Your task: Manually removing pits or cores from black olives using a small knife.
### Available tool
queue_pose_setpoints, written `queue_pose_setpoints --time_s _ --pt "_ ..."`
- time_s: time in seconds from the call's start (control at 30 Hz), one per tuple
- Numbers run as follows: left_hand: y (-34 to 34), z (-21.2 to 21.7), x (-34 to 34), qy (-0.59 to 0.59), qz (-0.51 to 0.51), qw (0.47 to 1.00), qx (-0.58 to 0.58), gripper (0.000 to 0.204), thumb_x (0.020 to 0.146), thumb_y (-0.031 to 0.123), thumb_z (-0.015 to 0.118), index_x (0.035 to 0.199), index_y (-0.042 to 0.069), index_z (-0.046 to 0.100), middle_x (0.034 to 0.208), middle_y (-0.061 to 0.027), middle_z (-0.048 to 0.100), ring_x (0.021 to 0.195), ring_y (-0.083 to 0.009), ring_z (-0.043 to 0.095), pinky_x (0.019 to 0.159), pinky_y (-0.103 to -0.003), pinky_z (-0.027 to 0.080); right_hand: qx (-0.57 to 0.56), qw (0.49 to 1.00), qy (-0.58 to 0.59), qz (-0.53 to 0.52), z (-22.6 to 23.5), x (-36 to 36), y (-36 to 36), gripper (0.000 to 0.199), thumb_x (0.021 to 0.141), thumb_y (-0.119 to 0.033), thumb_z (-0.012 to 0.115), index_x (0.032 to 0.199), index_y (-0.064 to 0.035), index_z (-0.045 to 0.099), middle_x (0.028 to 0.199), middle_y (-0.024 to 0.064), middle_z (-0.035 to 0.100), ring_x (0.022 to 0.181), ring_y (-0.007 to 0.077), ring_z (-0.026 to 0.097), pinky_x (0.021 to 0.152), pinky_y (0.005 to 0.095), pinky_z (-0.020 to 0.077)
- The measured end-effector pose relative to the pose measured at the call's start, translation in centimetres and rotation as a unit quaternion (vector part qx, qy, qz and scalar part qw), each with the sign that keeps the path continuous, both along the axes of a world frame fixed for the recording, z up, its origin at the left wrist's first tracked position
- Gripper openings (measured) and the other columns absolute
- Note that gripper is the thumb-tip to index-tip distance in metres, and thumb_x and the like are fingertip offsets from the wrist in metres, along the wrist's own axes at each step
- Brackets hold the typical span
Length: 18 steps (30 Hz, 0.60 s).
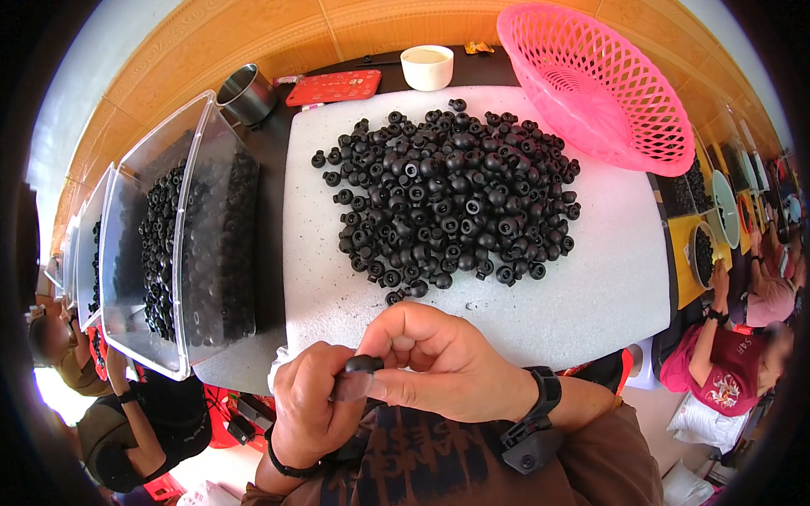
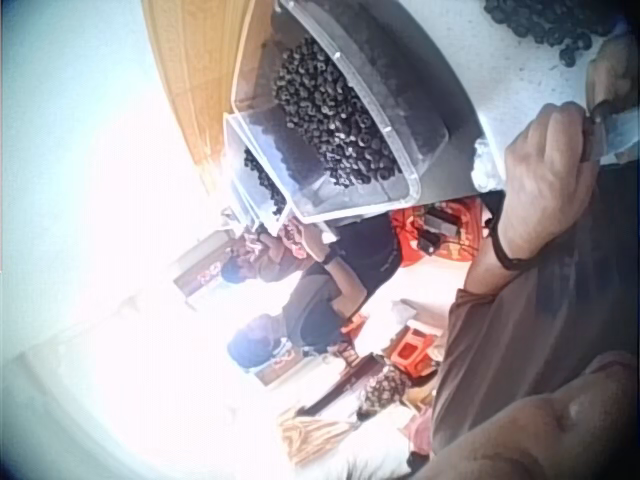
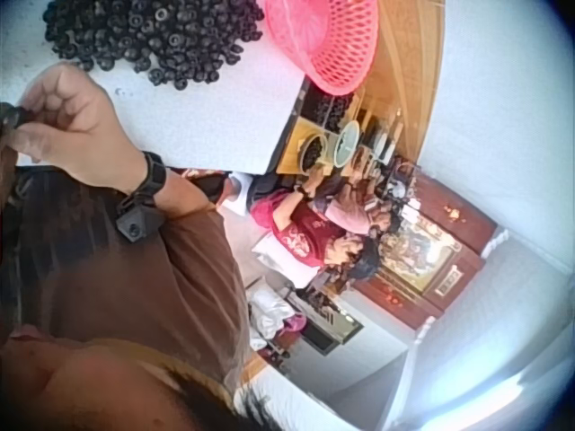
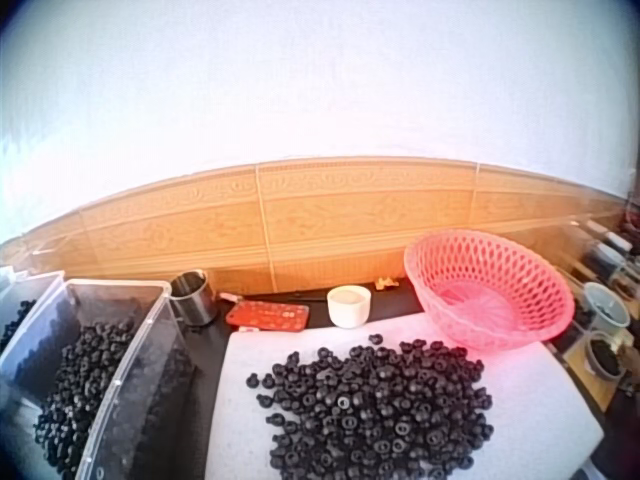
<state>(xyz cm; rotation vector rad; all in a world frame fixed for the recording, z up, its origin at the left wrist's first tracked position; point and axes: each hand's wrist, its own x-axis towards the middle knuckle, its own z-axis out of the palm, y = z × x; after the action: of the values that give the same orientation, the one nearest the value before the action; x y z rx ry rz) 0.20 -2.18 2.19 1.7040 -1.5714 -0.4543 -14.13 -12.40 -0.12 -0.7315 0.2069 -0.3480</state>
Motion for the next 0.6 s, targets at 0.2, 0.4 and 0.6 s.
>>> queue_pose_setpoints --time_s 0.2,0.4,0.6 --pt "0.1 -0.2 -0.1 -0.003 0.005 1.0 -0.002 0.018 0.071 0.005 0.065 0.084 0.003 0.052 0.063 -0.008 0.053 0.051 -0.0257 0.055 0.044 -0.033 0.043 -0.049 0.999 -0.012 -0.022 -0.2 0.0 0.2 0.031 0.081 -0.011 0.064 0.103 0.0017 0.046 0.1 0.0112 0.055 0.092 0.0144 0.055 0.081 0.0259 0.0439" --pt "0.3 0.4 -0.5 -0.022 0.019 1.0 0.004 0.015 0.073 0.004 0.062 0.084 0.002 0.052 0.064 -0.0089 0.054 0.052 -0.0276 0.055 0.045 -0.033 0.043 -0.173 0.984 -0.014 -0.05 0.6 -0.5 0.5 0.022 0.083 -0.003 0.059 0.102 0.0003 0.049 0.093 0.0051 0.055 0.085 0.0104 0.055 0.071 0.0247 0.0445" --pt "0.5 -0.4 0.1 0.112 0.138 0.984 0.024 0.006 0.082 0.001 0.055 0.086 0.001 0.05 0.061 -0.0083 0.053 0.05 -0.0131 0.049 0.047 -0.025 0.04 -0.247 0.967 0.003 -0.065 1.2 -0.3 0.1 0.019 0.078 0.003 0.062 0.094 0.0011 0.053 0.085 0.0099 0.058 0.076 0.0163 0.057 0.067 0.0267 0.0458"
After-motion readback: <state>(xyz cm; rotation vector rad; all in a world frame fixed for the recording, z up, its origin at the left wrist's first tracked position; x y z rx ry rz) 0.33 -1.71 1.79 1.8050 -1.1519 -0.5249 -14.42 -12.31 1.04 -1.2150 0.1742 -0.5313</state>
